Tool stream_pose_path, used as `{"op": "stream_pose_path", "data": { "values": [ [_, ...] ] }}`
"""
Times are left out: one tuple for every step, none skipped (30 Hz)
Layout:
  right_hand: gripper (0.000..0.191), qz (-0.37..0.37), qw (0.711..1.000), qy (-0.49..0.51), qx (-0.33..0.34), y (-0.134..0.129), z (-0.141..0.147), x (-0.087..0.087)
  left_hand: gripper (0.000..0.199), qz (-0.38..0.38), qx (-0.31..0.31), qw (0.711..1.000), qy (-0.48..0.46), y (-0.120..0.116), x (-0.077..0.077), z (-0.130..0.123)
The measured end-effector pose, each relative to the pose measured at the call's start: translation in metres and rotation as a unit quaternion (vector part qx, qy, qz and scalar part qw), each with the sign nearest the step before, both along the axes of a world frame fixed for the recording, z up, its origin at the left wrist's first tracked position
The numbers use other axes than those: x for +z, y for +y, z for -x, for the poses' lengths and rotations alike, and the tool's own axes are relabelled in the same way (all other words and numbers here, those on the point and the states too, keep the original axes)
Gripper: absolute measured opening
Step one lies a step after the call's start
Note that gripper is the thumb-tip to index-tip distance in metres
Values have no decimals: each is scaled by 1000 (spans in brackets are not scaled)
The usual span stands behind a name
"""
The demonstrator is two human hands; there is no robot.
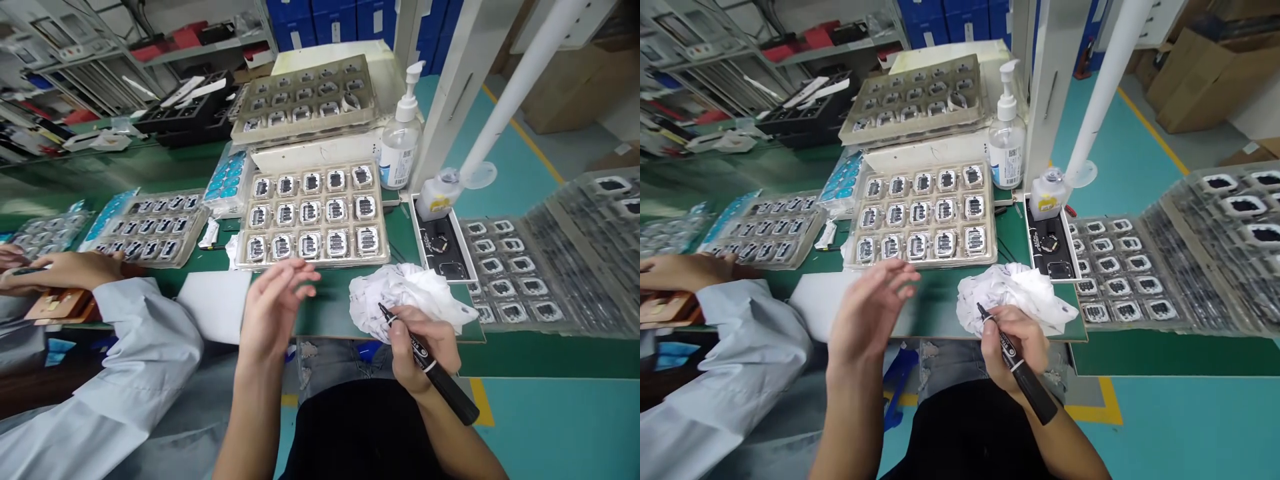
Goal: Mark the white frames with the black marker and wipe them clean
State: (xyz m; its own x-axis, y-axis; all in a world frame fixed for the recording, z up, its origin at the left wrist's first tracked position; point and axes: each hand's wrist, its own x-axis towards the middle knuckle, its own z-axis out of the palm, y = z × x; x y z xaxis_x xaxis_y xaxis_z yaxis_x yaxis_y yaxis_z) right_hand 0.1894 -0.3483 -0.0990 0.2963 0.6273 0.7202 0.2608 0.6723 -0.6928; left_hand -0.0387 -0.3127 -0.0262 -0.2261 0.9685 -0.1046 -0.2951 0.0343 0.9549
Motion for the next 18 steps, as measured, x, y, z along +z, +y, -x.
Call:
{"op": "stream_pose_path", "data": {
  "values": [
    [24, 1, 1000, -3, 4, 0, -1, -1, 35, 47, 8, 998, -51, -13, -7, 0],
    [25, 2, 1000, -7, 7, 0, -2, -2, 37, 84, 18, 992, -90, -22, -12, -2],
    [25, 1, 1000, -11, 10, 0, -2, -2, 39, 107, 32, 987, -119, -27, -16, -5],
    [26, -3, 1000, -13, 12, 0, -3, -3, 40, 119, 47, 982, -140, -28, -18, -7],
    [25, -7, 1000, -14, 12, 1, -3, -4, 40, 122, 60, 979, -154, -27, -19, -10],
    [25, -11, 1000, -14, 12, 2, -3, -5, 40, 121, 71, 977, -162, -25, -19, -13],
    [24, -13, 1000, -13, 9, 3, -3, -6, 40, 117, 81, 976, -165, -22, -17, -15],
    [23, -13, 1000, -11, 5, 3, -3, -7, 41, 112, 90, 976, -163, -19, -16, -16],
    [22, -10, 1000, -7, -1, 3, -3, -9, 40, 106, 97, 977, -157, -16, -13, -18],
    [22, -6, 1000, -4, -5, 3, -3, -11, 40, 98, 101, 979, -150, -15, -11, -19],
    [21, -4, 1000, -1, -9, 3, -3, -13, 39, 91, 103, 980, -143, -14, -10, -20],
    [21, -1, 1000, 0, -10, 3, -4, -15, 38, 83, 106, 981, -138, -15, -8, -21],
    [21, 2, 1000, 0, -10, 3, -4, -16, 39, 77, 107, 982, -137, -16, -7, -23],
    [21, 5, 1000, -1, -8, 3, -5, -17, 40, 72, 110, 982, -138, -18, -6, -26],
    [21, 7, 1000, -2, -8, 3, -5, -19, 42, 67, 113, 981, -143, -20, -6, -28],
    [21, 9, 1000, -2, -8, 3, -6, -20, 44, 62, 117, 980, -148, -21, -7, -30],
    [21, 10, 1000, -2, -9, 3, -7, -20, 45, 55, 120, 980, -152, -22, -7, -31],
    [21, 8, 1000, 0, -8, 4, -7, -21, 45, 47, 120, 980, -152, -22, -8, -32]
  ]
}}
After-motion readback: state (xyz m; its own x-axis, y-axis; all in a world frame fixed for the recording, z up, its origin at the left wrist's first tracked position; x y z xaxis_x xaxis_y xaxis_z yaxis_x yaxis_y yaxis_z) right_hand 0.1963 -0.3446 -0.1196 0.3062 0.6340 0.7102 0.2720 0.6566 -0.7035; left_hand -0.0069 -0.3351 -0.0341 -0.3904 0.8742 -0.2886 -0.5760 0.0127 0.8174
